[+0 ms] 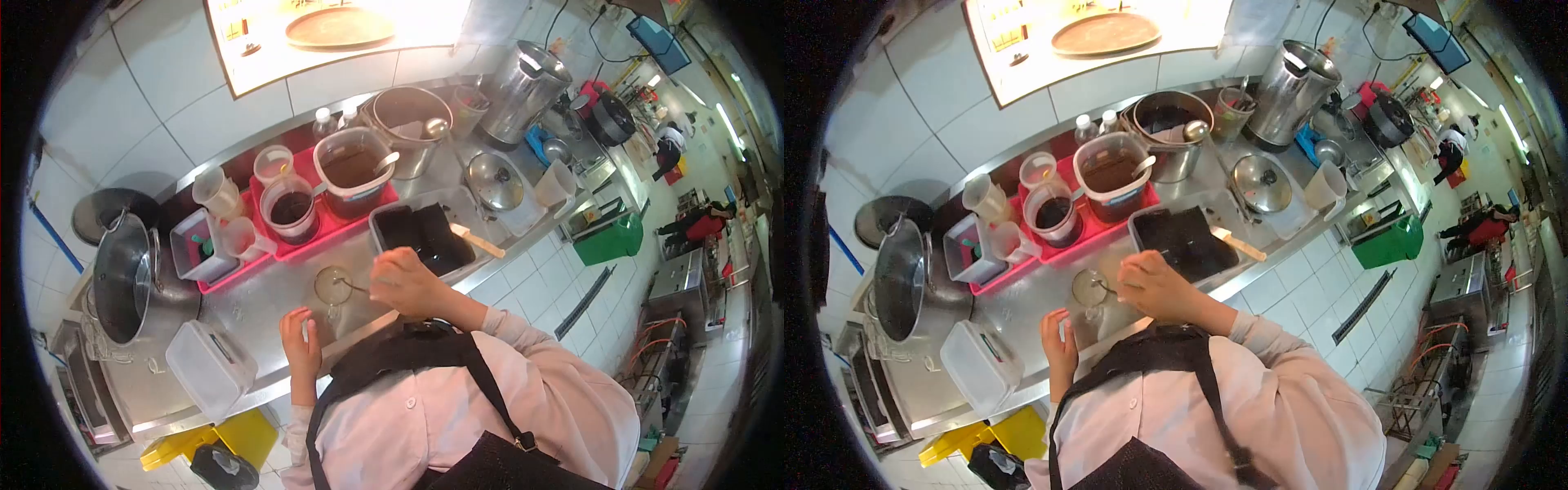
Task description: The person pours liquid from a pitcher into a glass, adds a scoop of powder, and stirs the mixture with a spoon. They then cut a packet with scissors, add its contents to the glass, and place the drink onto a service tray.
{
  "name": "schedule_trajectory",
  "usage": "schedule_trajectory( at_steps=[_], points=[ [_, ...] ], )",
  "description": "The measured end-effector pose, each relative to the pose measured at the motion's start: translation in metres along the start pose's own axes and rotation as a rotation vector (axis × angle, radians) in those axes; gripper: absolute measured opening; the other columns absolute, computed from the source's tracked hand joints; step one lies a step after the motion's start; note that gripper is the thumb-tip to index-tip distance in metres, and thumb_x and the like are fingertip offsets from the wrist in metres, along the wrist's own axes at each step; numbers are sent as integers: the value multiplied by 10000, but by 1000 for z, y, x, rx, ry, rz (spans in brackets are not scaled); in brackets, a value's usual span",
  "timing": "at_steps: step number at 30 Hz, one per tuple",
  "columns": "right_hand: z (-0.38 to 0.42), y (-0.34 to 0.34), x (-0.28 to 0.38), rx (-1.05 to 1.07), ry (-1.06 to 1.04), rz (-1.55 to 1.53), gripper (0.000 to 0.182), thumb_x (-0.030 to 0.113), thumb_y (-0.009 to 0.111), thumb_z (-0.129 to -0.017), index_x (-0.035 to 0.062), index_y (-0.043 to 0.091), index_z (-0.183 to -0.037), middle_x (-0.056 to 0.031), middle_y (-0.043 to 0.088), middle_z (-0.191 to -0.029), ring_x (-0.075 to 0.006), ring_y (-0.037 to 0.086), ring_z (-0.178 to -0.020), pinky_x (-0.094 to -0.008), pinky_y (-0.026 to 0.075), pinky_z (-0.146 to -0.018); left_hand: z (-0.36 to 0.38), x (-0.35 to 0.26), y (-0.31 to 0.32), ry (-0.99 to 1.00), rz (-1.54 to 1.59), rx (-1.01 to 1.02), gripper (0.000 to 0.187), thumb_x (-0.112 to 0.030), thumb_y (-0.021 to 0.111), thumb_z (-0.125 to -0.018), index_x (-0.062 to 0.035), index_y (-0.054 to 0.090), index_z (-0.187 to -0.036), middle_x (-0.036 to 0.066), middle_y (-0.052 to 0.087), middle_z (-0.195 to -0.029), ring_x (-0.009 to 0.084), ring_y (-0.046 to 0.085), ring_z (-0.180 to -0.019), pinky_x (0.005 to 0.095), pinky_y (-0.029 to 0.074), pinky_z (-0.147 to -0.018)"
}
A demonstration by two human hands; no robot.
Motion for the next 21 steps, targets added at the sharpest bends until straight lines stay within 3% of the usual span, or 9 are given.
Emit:
schedule_trajectory(
  at_steps=[3,6,8,9,10,12,16,19,21],
  points=[
    [16,-21,-16,7,-118,-59,164,168,686,-711,102,589,-826,-61,526,-972,-270,495,-1038,-416,392,-865,3,-6,10,-28,-25,-59,181,-134,520,-901,-9,576,-1020,160,577,-1068,334,521,-1038,419,390,-928],
    [30,-53,-67,-183,-50,-155,100,144,655,-751,99,583,-803,-75,550,-888,-275,533,-918,-403,407,-825,5,-16,15,-66,-114,-181,194,-142,485,-930,0,574,-1028,164,576,-1054,323,533,-1011,392,397,-913],
    [49,-76,-135,-374,359,-263,103,153,605,-859,58,569,-840,-107,562,-878,-287,532,-846,-378,424,-776,7,-27,19,-83,-153,-241,200,-147,479,-934,1,570,-1033,165,572,-1056,319,531,-1014,390,394,-914],
    [54,-98,-161,-502,508,-267,103,149,596,-880,55,561,-857,-91,561,-839,-233,527,-785,-327,424,-717,8,-32,20,-105,-174,-287,206,-152,474,-939,3,566,-1037,166,567,-1058,315,530,-1017,388,392,-914],
    [70,-105,-207,-655,543,-354,92,137,575,-903,62,558,-853,-56,568,-812,-161,509,-712,-276,409,-650,10,-36,22,-132,-189,-299,223,-163,464,-948,7,555,-1061,163,554,-1084,308,520,-1033,386,385,-916],
    [79,-148,-261,-828,651,-304,105,133,537,-932,63,554,-855,-23,583,-773,-125,487,-641,-249,397,-601,11,-42,28,-130,-216,-351,229,-165,461,-951,8,549,-1074,161,548,-1100,303,514,-1043,385,381,-921],
    [74,-216,-360,-1028,612,33,139,146,517,-946,45,551,-858,-65,605,-692,-188,553,-589,-302,432,-577,13,-62,42,-172,-248,-442,236,-163,458,-955,21,537,-1081,173,537,-1126,320,504,-1063,407,372,-945],
    [60,-217,-440,-952,602,137,138,166,541,-927,40,573,-882,-129,637,-751,-328,623,-704,-396,468,-622,13,-83,56,-179,-278,-470,236,-157,459,-955,38,533,-1067,193,536,-1119,339,503,-1061,433,380,-942],
    [54,-202,-487,-802,531,271,155,188,584,-889,43,610,-936,-141,657,-815,-355,629,-776,-427,491,-675,15,-90,64,-238,-306,-509,255,-163,452,-961,49,524,-1083,201,530,-1124,339,500,-1060,434,378,-940]
  ],
)
Point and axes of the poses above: each hand's wrist, its own z-axis away from the middle knuckle, its own y-axis out of the palm, x = y × z, the point moved 6 cm from there along -z, towards the middle knuckle
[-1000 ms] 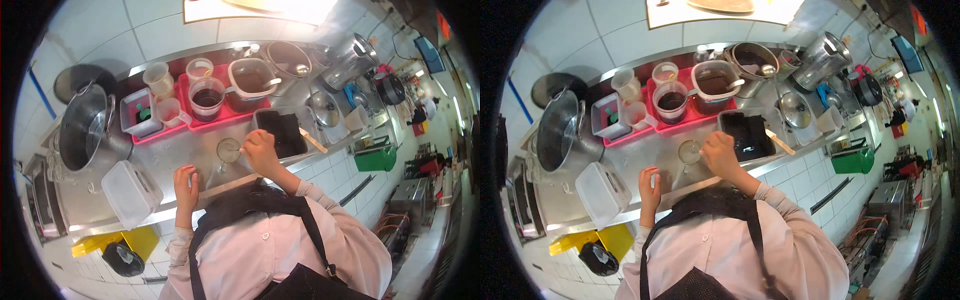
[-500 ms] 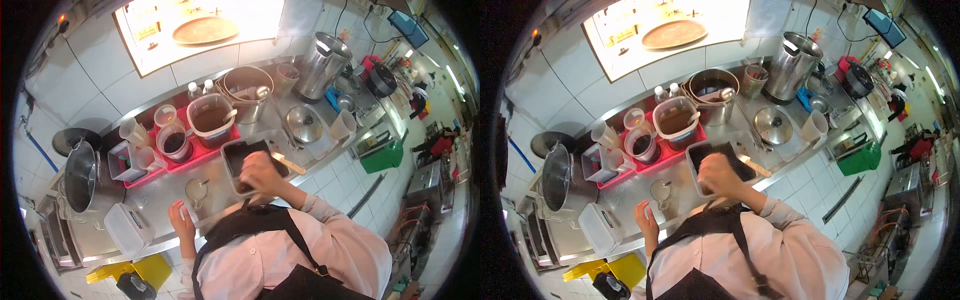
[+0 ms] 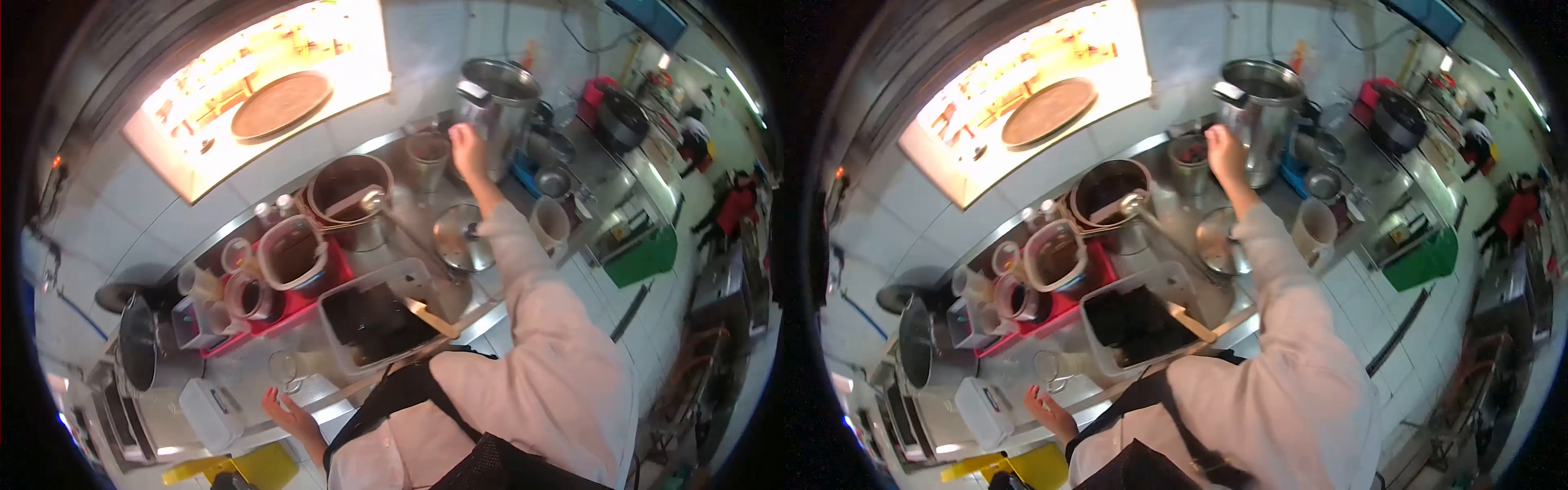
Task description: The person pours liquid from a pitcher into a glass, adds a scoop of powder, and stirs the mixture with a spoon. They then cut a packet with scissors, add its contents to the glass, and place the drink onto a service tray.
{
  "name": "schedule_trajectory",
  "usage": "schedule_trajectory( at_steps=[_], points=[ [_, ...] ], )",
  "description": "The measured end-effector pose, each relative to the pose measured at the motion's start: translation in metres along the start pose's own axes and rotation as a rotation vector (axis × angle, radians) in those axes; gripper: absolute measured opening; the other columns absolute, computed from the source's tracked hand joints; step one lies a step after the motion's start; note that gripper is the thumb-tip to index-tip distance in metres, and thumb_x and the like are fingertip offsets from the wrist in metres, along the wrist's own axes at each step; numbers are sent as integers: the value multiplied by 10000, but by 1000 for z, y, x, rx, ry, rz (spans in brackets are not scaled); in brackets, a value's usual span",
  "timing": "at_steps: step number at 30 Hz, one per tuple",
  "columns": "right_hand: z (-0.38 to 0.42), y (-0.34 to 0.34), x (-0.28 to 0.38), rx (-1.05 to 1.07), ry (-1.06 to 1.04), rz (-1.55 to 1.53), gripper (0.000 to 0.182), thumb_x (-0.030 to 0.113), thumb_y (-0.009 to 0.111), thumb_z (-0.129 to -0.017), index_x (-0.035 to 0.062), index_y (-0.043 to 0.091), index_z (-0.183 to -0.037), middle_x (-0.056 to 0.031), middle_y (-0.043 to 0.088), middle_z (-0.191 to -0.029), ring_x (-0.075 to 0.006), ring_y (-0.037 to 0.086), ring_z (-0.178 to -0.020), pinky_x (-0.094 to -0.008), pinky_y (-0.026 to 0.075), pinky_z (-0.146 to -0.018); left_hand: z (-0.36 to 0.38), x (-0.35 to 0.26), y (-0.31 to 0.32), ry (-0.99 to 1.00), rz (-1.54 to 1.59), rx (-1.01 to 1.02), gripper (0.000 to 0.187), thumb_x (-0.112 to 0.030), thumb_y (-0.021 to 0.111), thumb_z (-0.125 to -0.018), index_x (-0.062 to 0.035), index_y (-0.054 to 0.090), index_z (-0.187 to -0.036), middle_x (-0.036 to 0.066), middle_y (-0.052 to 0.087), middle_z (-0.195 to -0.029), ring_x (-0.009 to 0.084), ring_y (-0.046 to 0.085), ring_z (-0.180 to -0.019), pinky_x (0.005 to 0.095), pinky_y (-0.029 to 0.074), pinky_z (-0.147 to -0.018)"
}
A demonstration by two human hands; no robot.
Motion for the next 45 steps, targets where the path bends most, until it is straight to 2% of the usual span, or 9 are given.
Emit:
schedule_trajectory(
  at_steps=[3,8,14,16,19,22,32,39,45],
  points=[
    [6,13,-12,304,188,-34,459,243,672,-822,39,511,-1200,-158,659,-866,-323,639,-814,-419,499,-713,15,3,8,19,-33,37,344,-240,452,-969,26,498,-1182,191,517,-1168,317,503,-1073,397,392,-903],
    [33,-124,7,-96,91,423,481,268,689,-775,31,517,-1157,-173,595,-1027,-363,541,-978,-466,407,-863,29,2,4,-109,-117,56,358,-230,434,-977,46,469,-1202,197,478,-1191,324,488,-1083,433,381,-922],
    [163,-255,-148,63,847,929,624,404,691,-784,-37,497,-1180,-252,595,-1065,-366,580,-1000,-490,448,-832,7,-8,1,-65,-125,4,394,-273,464,-971,41,468,-1208,202,495,-1162,336,494,-1057,424,395,-896],
    [213,-250,-210,340,937,519,652,437,675,-806,-54,480,-1188,-257,599,-1040,-308,634,-922,-441,491,-763,-3,5,3,-37,-119,23,378,-253,467,-970,43,472,-1205,205,494,-1166,344,489,-1070,426,396,-905],
    [198,-253,-120,221,1315,24,638,403,701,-800,-61,457,-1164,-197,596,-951,-225,646,-778,-356,498,-670,-17,6,11,100,-146,39,359,-224,461,-969,56,479,-1192,207,491,-1177,347,486,-1092,428,384,-934],
    [209,-248,-139,-139,1215,-233,539,291,717,-812,-28,440,-1146,-118,560,-874,-152,588,-641,-294,464,-587,-22,6,15,141,-136,46,359,-218,455,-970,62,475,-1194,210,490,-1177,349,484,-1097,429,380,-939],
    [-85,-254,-11,-199,446,-393,350,217,674,-845,62,508,-1111,-25,559,-779,-111,532,-660,-268,438,-623,-20,24,-13,81,-108,-6,357,-196,454,-965,68,460,-1205,216,476,-1187,346,486,-1090,434,376,-942],
    [-198,-206,62,23,321,-605,297,123,606,-860,47,485,-1120,-37,550,-747,-119,528,-644,-271,433,-593,1,44,-37,-41,-93,-86,321,-160,464,-958,53,468,-1198,212,458,-1222,348,482,-1107,438,383,-951],
    [-154,-127,163,504,335,-852,305,90,565,-876,74,439,-1153,-20,565,-795,-86,511,-652,-239,413,-589,24,54,-58,-170,-134,-106,284,-144,514,-926,33,501,-1149,205,471,-1220,360,444,-1149,439,349,-990]
  ],
)
Point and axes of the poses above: each hand's wrist, its own z-axis away from the middle knuckle, its own y-axis out of the palm, x = y × z, the point moved 6 cm from there along -z, towards the middle knuckle
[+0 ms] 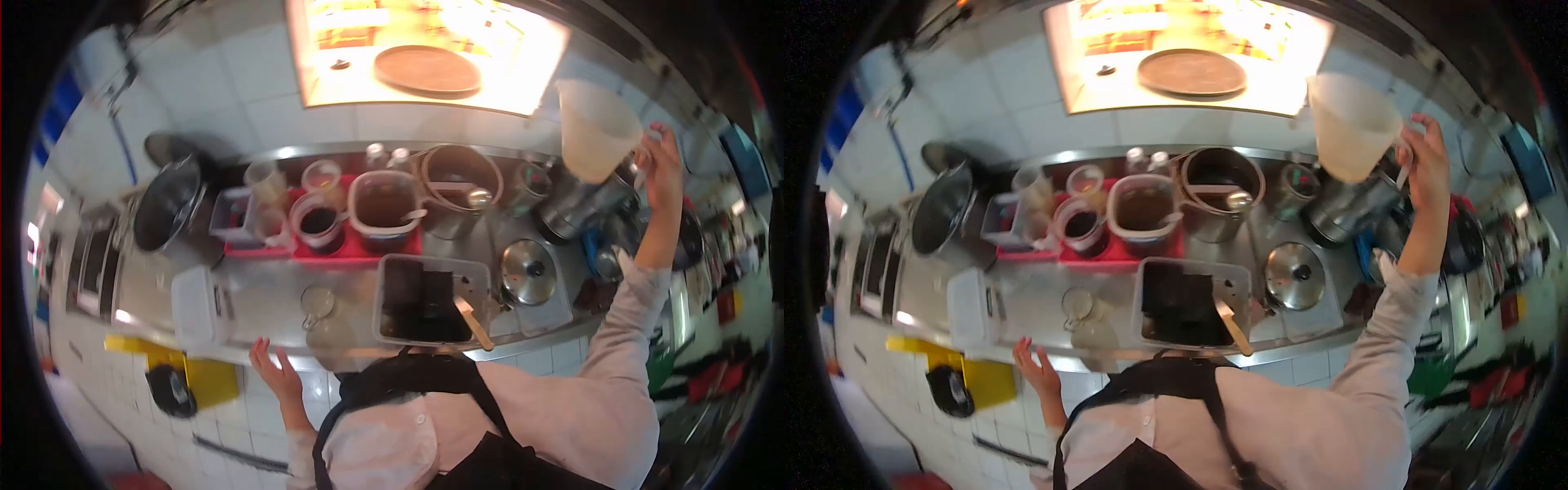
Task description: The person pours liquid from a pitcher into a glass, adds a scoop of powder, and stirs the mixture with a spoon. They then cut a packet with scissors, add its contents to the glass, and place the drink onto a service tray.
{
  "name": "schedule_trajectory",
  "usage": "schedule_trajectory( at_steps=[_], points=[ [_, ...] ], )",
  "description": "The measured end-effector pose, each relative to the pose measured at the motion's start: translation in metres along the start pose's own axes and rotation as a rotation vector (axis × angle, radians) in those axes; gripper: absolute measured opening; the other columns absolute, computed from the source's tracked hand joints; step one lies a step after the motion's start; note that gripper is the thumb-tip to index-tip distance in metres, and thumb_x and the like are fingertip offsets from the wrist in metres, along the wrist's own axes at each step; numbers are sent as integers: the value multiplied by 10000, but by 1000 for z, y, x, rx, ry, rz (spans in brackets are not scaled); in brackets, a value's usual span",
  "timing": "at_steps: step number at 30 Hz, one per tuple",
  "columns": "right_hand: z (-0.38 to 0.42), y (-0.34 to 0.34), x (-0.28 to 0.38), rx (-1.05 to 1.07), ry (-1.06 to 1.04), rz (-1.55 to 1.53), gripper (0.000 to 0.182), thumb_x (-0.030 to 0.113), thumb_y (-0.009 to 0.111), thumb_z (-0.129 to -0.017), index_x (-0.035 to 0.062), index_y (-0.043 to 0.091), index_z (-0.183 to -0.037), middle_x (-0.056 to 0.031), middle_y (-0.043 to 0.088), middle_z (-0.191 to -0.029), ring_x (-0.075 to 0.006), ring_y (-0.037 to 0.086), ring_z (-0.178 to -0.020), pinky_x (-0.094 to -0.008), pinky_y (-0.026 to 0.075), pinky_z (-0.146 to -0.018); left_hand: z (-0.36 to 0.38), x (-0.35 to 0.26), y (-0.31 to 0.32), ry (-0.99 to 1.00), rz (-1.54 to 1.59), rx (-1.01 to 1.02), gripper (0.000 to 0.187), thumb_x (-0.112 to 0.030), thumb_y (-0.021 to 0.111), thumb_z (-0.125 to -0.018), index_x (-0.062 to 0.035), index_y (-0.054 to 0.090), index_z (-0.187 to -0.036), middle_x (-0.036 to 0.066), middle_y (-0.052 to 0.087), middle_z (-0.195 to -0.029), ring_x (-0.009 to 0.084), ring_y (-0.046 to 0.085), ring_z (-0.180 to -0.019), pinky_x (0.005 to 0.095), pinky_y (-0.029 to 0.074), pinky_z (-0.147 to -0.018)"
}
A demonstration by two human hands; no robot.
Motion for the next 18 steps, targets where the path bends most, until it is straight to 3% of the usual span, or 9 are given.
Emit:
schedule_trajectory(
  at_steps=[4,7,9,13,15,16,18],
  points=[
    [37,126,-32,316,168,48,291,79,557,-865,91,422,-1122,-15,589,-837,-64,500,-682,-219,392,-598,2,11,-14,-94,54,-28,258,-142,525,-917,27,524,-1113,197,483,-1212,359,442,-1148,442,344,-989],
    [80,218,-61,556,248,67,247,90,564,-856,108,421,-1057,6,587,-815,-51,481,-705,-210,381,-610,-4,11,-25,-28,-19,-28,260,-136,533,-912,26,525,-1114,201,494,-1195,358,450,-1141,435,349,-983],
    [100,267,-85,759,87,159,209,94,559,-863,96,411,-1010,21,569,-754,-57,466,-670,-229,386,-595,-7,18,-31,-21,-24,-34,257,-137,532,-912,26,525,-1111,201,500,-1189,358,450,-1141,434,349,-984],
    [154,348,-67,951,9,342,191,96,549,-870,65,395,-979,-28,527,-678,-83,450,-609,-248,389,-573,-9,23,-43,-19,-22,-51,260,-141,528,-911,30,524,-1107,198,508,-1184,350,462,-1116,431,350,-973],
    [175,376,-63,1100,-139,444,194,82,527,-867,41,387,-995,-128,534,-667,-211,537,-573,-325,423,-569,-8,29,-48,-34,-8,-55,263,-143,526,-912,32,524,-1108,194,510,-1182,347,464,-1110,432,349,-970],
    [181,386,-62,1108,-139,448,194,82,527,-867,41,387,-995,-128,534,-667,-211,537,-573,-325,423,-569,-6,33,-50,-42,-10,-57,261,-142,526,-912,28,525,-1110,191,510,-1183,347,462,-1112,432,349,-971],
    [194,405,-63,1177,-157,535,222,91,531,-873,41,386,-1034,-178,551,-717,-313,598,-677,-369,440,-632,-5,40,-53,-57,-10,-59,260,-140,526,-911,24,525,-1113,189,510,-1184,348,461,-1115,432,349,-971]
  ],
)
Point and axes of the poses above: each hand's wrist, its own z-axis away from the middle knuckle, its own y-axis out of the palm, x = y × z, the point moved 6 cm from there along -z, towards the middle knuckle
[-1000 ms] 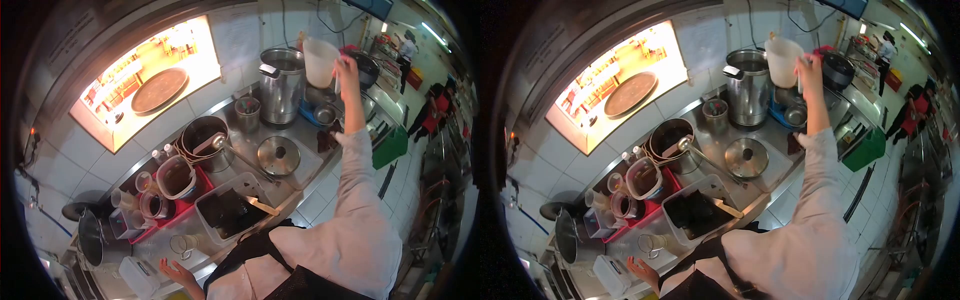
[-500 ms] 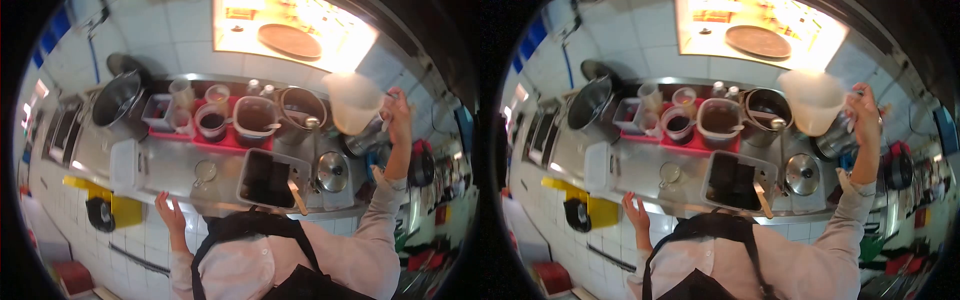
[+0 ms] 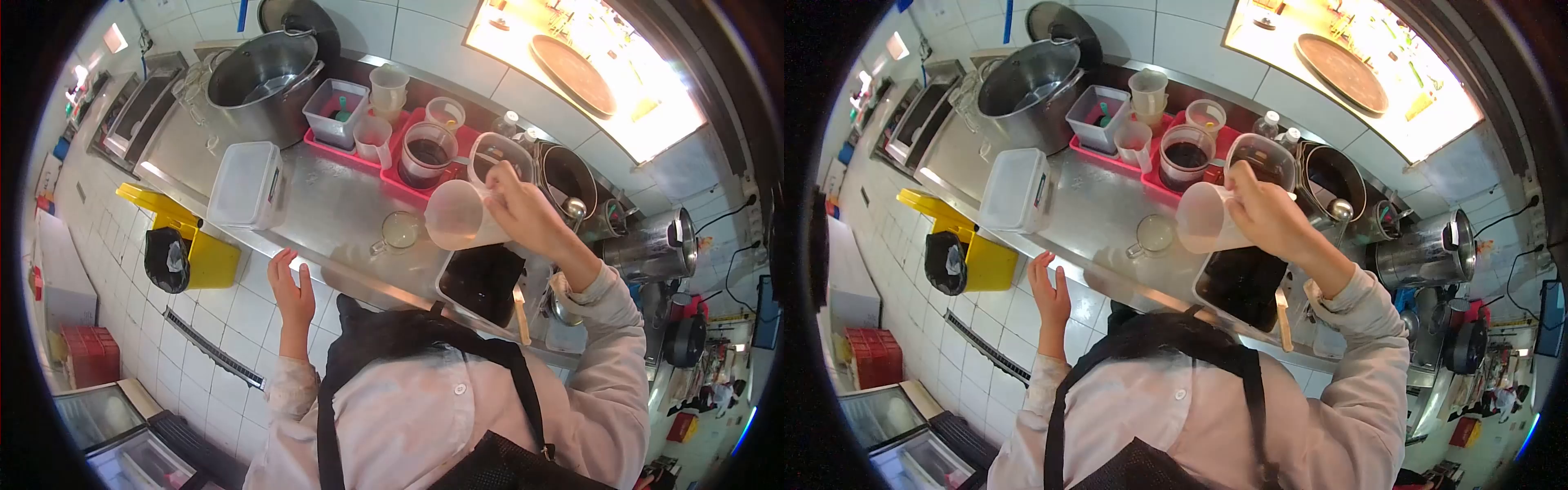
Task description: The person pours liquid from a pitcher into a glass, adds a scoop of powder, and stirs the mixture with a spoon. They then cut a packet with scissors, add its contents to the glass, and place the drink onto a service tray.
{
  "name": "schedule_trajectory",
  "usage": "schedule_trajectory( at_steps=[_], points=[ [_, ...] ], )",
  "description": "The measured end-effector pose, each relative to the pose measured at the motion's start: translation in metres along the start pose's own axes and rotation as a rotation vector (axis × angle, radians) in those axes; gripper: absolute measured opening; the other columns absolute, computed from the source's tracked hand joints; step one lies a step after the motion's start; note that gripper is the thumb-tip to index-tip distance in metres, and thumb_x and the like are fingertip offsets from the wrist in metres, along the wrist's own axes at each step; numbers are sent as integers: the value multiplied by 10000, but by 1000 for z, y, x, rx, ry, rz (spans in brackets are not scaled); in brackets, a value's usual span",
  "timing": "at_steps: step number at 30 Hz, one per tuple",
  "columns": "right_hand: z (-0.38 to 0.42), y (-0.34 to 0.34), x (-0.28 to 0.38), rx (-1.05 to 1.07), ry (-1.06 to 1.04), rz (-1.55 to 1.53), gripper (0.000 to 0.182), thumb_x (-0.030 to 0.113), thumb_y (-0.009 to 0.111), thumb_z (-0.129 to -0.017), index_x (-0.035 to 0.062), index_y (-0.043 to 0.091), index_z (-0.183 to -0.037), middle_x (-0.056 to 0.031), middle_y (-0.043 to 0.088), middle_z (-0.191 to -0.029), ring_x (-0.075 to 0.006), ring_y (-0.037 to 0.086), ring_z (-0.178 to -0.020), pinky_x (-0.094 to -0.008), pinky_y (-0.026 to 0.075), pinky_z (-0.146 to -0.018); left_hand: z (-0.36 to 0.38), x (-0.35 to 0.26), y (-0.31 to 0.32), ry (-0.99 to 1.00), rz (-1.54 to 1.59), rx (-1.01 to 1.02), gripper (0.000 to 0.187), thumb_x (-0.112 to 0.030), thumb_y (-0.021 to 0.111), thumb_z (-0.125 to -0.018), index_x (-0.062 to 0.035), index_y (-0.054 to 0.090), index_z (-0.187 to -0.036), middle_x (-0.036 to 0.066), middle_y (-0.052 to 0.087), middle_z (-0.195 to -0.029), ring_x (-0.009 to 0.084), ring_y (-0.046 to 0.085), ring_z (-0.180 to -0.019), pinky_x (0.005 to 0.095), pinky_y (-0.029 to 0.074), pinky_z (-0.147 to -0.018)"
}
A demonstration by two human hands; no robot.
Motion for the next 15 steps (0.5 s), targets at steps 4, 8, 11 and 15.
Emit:
schedule_trajectory(
  at_steps=[4,8,11,15],
  points=[
    [-19,18,12,33,-61,121,232,93,493,-859,31,388,-1056,-235,585,-738,-458,570,-768,-508,419,-654,0,13,-4,-25,19,0,256,-139,527,-910,8,528,-1120,180,509,-1187,343,458,-1121,430,347,-974],
    [-29,24,20,85,-41,179,236,104,493,-861,33,388,-1061,-235,585,-736,-449,574,-761,-512,414,-652,-4,22,-7,-33,21,-4,252,-137,526,-911,3,528,-1121,175,509,-1188,337,455,-1124,429,346,-976],
    [-31,24,18,85,-38,174,236,103,497,-859,32,387,-1056,-235,585,-739,-452,571,-759,-505,415,-651,-7,31,-8,-21,-4,-3,248,-138,522,-913,1,528,-1117,175,509,-1189,337,454,-1123,428,346,-975],
    [-22,18,10,33,-28,22,239,98,519,-856,29,381,-1038,-240,563,-721,-450,563,-719,-470,426,-638,-15,31,-7,-16,23,8,245,-138,515,-916,3,528,-1116,175,509,-1189,338,453,-1121,428,348,-972]
  ],
)
Point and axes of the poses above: each hand's wrist, its own z-axis away from the middle knuckle, its own y-axis out of the palm, x = y × z, the point moved 6 cm from there along -z, towards the middle knuckle
